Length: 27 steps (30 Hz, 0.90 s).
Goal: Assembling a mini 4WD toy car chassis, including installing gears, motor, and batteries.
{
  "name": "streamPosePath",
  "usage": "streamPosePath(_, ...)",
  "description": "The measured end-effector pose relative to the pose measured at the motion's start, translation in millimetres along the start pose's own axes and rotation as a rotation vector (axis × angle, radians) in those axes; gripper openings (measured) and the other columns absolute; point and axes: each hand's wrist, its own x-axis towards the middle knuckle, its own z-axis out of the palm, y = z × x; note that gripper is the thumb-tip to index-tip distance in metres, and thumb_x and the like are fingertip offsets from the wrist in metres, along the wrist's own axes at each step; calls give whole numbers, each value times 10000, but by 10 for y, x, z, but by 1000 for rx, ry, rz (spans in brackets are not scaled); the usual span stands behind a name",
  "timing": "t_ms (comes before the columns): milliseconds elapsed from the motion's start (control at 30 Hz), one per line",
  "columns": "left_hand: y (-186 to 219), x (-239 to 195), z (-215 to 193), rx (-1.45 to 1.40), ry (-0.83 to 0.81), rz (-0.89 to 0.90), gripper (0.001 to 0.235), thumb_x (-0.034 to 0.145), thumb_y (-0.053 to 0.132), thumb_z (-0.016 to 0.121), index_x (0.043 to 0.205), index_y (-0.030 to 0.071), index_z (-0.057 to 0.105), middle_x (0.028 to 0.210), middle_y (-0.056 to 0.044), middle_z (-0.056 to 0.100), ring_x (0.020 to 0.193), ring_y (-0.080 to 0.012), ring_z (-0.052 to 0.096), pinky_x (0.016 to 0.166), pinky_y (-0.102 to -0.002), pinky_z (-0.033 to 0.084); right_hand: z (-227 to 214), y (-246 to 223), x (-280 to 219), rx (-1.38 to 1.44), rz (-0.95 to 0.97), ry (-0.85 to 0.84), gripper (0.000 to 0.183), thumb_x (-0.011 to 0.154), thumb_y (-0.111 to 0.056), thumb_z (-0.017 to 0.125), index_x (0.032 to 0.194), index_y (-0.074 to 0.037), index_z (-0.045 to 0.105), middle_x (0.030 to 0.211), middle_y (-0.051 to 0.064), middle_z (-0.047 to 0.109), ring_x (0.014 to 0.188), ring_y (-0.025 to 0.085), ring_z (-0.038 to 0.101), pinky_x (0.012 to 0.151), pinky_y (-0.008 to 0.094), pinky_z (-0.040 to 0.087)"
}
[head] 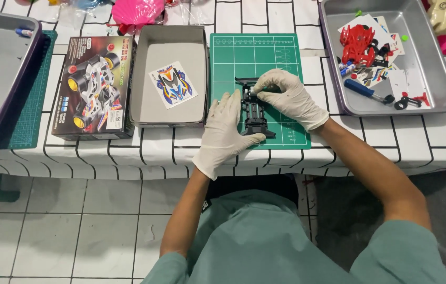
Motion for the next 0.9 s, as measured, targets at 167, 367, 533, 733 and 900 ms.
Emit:
streamPosePath(167, -14, 11, -4, -5, -10, -6, 1264, 718, 731, 801, 1613, 32, 247, 1638, -165, 376, 1559, -325, 267, 1311, -468, 73, 5, 116, 5, 4, 12, -10, 201, 841, 37, 825, 983, -99, 783, 1022, 103, 714, 940, 213, 687, 847, 313, 556)
streamPosePath(367, 39, -15, -37, -12, -1, 5, 1221, 732, 699, 814, 1594, 13, 289, 1623, -185, 395, 1548, -334, 291, 1307, -471, 72, 16, 156, -6, -17, -46, -3, 191, 852, 43, 825, 974, -96, 777, 1005, 100, 710, 914, 229, 699, 812, 330, 567)
streamPosePath(533, 58, -5, -73, -22, -16, 9, 1216, 730, 681, 821, 1594, 10, 291, 1618, -199, 399, 1543, -333, 303, 1304, -471, 62, 3, 198, 12, -37, -78, -4, 195, 843, 51, 819, 965, -94, 774, 1003, 110, 708, 906, 256, 708, 791, 343, 576)
streamPosePath(733, 56, -11, -44, -33, 4, 4, 1214, 733, 669, 833, 1593, 4, 292, 1612, -218, 405, 1537, -343, 316, 1301, -473, 63, -5, 140, 2, 8, -53, -7, 194, 835, 49, 819, 951, -98, 771, 977, 97, 706, 862, 220, 696, 748, 324, 563)
streamPosePath(900, 53, -10, -50, -35, -4, -3, 1228, 726, 677, 834, 1598, 9, 286, 1616, -219, 400, 1545, -333, 303, 1304, -457, 42, -8, 172, 8, 34, 22, 74, 174, 879, 51, 750, 982, -89, 763, 942, 83, 686, 847, 163, 666, 752, 295, 557)
